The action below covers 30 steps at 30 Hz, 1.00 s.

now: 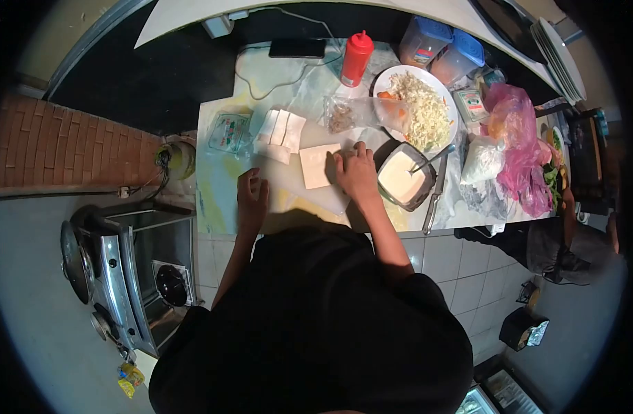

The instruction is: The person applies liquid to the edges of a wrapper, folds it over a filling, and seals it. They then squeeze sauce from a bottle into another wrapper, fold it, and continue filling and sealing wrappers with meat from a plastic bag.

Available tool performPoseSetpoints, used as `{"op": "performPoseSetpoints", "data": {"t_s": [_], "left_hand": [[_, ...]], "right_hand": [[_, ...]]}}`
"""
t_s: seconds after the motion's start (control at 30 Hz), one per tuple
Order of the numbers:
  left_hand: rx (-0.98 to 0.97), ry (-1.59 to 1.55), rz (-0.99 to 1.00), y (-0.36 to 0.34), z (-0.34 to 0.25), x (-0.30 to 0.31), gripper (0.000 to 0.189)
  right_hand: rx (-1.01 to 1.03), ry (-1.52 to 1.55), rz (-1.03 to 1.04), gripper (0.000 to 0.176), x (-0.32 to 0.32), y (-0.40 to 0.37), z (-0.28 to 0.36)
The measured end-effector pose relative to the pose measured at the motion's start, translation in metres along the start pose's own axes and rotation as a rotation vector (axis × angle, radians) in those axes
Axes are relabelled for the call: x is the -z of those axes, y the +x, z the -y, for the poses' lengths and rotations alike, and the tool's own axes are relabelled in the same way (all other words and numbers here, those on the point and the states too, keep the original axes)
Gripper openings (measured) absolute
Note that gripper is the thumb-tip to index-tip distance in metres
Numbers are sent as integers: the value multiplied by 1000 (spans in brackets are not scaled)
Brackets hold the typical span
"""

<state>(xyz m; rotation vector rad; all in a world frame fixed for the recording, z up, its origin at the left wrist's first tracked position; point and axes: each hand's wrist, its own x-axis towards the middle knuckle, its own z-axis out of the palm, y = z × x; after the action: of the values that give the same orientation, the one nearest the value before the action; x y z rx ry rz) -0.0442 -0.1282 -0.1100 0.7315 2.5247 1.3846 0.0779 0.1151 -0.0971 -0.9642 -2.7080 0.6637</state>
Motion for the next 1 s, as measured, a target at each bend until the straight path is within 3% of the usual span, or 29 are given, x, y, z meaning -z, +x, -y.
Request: {"op": "performPoseSetpoints", "data": {"t_s": [0.03,0.1,0.17,0.27,0.33,0.37,0.43,0.47,0.5,0.57,0.6,0.67,0.73,0.77,0.83,0.93,1.0], "left_hand": [[41,-19,29,5,-6,-4,34],[4,-62,36,14,-12,-10,33],[-23,-100,41,21,-16,-13,33],[-51,-141,83,32,-23,-19,31],[-53,-169,159,42,-24,-24,28],[-55,-167,159,47,-25,-27,28],[-39,-299,192,51,-29,-30,24],[-38,-299,186,54,-28,-33,24],[5,-326,212,58,-26,-37,22],[80,-349,250,49,-15,-42,20],[83,-391,336,52,-14,-46,22],[52,-439,391,65,-17,-53,23],[445,-737,495,67,-38,-55,39],[440,-740,482,72,-49,-56,39],[785,-1399,527,83,-70,-58,53],[717,-1677,593,101,-92,-55,66],[607,-1625,649,114,-102,-52,68]], "right_hand": [[39,116,1,38,16,4,3],[32,154,-324,33,50,8,-1],[-90,203,-366,33,98,22,-9],[-47,112,-428,36,101,55,-50],[85,229,-44,38,91,78,-69],[86,231,-46,38,86,91,-73],[179,145,328,36,76,106,-73],[349,220,228,40,64,109,-73],[354,219,228,40,64,118,-66],[344,108,460,43,60,119,-56],[248,130,508,46,75,119,-39],[217,283,462,40,69,129,-45],[138,686,487,41,79,134,-35],[151,683,491,41,87,129,-25],[108,1104,461,44,123,103,13],[236,986,557,42,160,70,31],[354,977,612,61,173,48,34]]}}
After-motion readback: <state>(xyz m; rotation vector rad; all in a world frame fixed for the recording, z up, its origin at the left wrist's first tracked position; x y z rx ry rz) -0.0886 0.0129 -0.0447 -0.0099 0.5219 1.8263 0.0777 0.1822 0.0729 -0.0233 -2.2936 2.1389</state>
